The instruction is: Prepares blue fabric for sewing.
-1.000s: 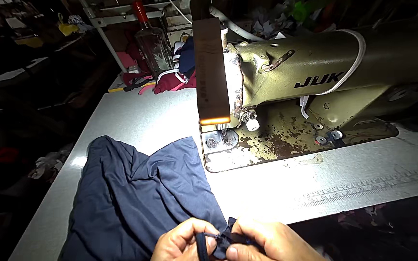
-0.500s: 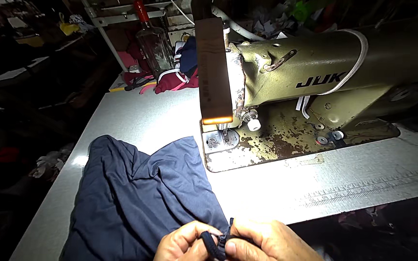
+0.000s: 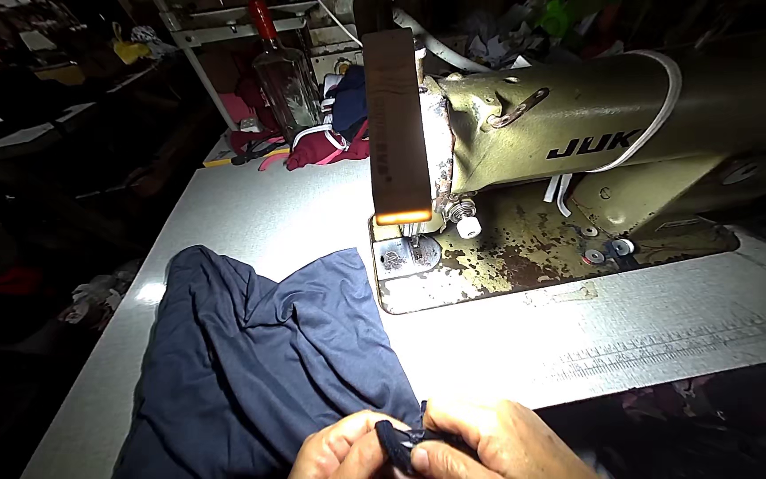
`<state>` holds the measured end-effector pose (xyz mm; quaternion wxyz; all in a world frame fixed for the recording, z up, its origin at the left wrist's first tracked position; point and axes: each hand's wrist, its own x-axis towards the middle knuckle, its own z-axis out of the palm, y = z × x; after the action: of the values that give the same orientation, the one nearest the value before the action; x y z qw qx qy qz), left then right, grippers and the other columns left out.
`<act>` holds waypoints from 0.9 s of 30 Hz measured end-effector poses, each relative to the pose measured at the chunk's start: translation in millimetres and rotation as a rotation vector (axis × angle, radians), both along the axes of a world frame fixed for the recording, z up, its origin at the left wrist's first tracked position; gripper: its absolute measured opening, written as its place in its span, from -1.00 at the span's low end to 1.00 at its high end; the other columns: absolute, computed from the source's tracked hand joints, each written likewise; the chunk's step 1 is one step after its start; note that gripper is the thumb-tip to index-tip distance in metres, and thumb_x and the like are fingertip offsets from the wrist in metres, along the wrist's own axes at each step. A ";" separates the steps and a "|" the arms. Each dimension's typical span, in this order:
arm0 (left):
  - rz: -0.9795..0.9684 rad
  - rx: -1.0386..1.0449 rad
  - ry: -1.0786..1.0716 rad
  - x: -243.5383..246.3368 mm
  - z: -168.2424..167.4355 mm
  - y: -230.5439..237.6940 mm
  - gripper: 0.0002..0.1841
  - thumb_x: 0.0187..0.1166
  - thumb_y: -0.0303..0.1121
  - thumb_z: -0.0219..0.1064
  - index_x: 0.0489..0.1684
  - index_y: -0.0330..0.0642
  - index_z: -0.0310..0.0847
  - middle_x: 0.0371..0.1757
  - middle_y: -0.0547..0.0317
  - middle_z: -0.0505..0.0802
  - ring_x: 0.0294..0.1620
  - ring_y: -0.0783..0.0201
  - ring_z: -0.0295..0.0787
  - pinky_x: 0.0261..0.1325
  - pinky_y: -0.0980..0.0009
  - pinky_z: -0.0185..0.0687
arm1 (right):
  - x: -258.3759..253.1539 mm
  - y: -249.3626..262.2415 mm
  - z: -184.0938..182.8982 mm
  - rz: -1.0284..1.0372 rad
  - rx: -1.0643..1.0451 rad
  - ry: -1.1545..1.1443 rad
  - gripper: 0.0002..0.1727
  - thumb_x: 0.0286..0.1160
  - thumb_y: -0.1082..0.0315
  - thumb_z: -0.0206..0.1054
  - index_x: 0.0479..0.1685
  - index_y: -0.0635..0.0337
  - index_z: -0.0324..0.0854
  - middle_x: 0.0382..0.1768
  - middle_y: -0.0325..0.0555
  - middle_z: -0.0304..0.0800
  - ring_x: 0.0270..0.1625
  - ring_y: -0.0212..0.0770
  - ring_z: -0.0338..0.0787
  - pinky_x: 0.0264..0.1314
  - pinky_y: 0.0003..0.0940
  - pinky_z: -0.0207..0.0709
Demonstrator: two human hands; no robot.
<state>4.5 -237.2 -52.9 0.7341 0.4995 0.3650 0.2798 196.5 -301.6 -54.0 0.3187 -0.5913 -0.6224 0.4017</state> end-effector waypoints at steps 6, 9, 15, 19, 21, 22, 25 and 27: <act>0.003 -0.071 -0.039 1.2 -1.2 0.3 -0.63 0.74 -0.60 -0.06 -0.22 -0.19 0.76 -0.36 0.23 0.96 -0.33 0.38 0.93 -0.16 0.43 0.88 | 3.1 -0.8 -8.1 -0.010 -0.006 0.047 -0.57 0.76 0.11 0.17 -0.40 0.23 0.69 -0.64 -0.13 0.53 -0.55 -0.23 0.53 -0.47 -0.19 0.27; 0.061 -0.046 0.021 7.4 8.1 -0.4 -0.59 0.70 -0.62 -0.07 -0.36 -0.16 0.76 -0.43 0.25 0.95 -0.40 0.41 0.92 -0.23 0.50 0.87 | 4.1 -0.6 -6.0 0.005 -0.039 0.044 -0.57 0.75 0.08 0.17 -0.34 0.23 0.71 -0.54 -0.09 0.61 -0.44 -0.19 0.62 -0.38 -0.14 0.38; 0.031 0.016 0.009 3.2 4.2 -1.0 -0.62 0.72 -0.61 -0.03 -0.30 -0.14 0.77 -0.38 0.36 0.95 -0.34 0.49 0.91 -0.16 0.52 0.86 | 0.0 1.5 0.7 0.022 -0.087 0.035 -0.56 0.73 0.03 0.19 -0.27 0.27 0.70 -0.53 -0.05 0.64 -0.44 -0.16 0.65 -0.37 -0.11 0.40; -0.020 0.090 -0.017 -0.8 -1.0 -0.8 -0.67 0.69 -0.63 0.02 -0.17 -0.16 0.77 -0.26 0.47 0.94 -0.24 0.53 0.90 -0.09 0.50 0.86 | 0.5 4.2 -0.6 0.029 -0.090 0.101 -0.56 0.73 0.05 0.20 -0.27 0.28 0.70 -0.49 -0.08 0.67 -0.41 -0.23 0.65 -0.33 -0.18 0.43; -0.003 0.078 -0.034 -0.8 0.6 -1.4 -0.67 0.70 -0.63 -0.01 -0.13 -0.16 0.73 -0.24 0.46 0.94 -0.22 0.51 0.90 -0.10 0.47 0.88 | 2.3 4.9 0.0 0.036 -0.087 0.123 -0.56 0.72 0.05 0.21 -0.31 0.27 0.70 -0.52 -0.11 0.64 -0.44 -0.28 0.60 -0.36 -0.24 0.38; 0.005 0.074 -0.051 -1.4 0.3 -1.2 -0.67 0.71 -0.63 -0.02 -0.11 -0.17 0.72 -0.22 0.44 0.95 -0.22 0.50 0.91 -0.10 0.46 0.89 | 3.5 4.6 1.2 0.040 -0.094 0.126 -0.56 0.72 0.05 0.22 -0.32 0.27 0.69 -0.53 -0.12 0.61 -0.45 -0.29 0.58 -0.37 -0.25 0.37; 0.021 0.093 -0.077 -4.2 -1.3 -0.1 -0.68 0.71 -0.63 0.00 -0.07 -0.20 0.74 -0.20 0.40 0.95 -0.22 0.48 0.92 -0.11 0.45 0.90 | 4.6 4.2 4.2 0.060 -0.121 0.117 -0.55 0.72 0.04 0.21 -0.38 0.26 0.64 -0.55 -0.14 0.52 -0.46 -0.28 0.51 -0.38 -0.24 0.30; 0.028 0.111 -0.067 -5.1 -1.0 0.4 -0.69 0.71 -0.62 0.02 -0.07 -0.20 0.76 -0.19 0.41 0.95 -0.20 0.48 0.92 -0.10 0.44 0.90 | 3.6 4.2 4.6 0.061 -0.140 0.116 -0.55 0.73 0.03 0.20 -0.36 0.25 0.65 -0.55 -0.14 0.52 -0.46 -0.27 0.51 -0.38 -0.22 0.30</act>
<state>-0.7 -236.8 -54.0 0.7131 0.5248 0.3309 0.3265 200.1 -297.4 -49.4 0.2998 -0.5688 -0.5911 0.4870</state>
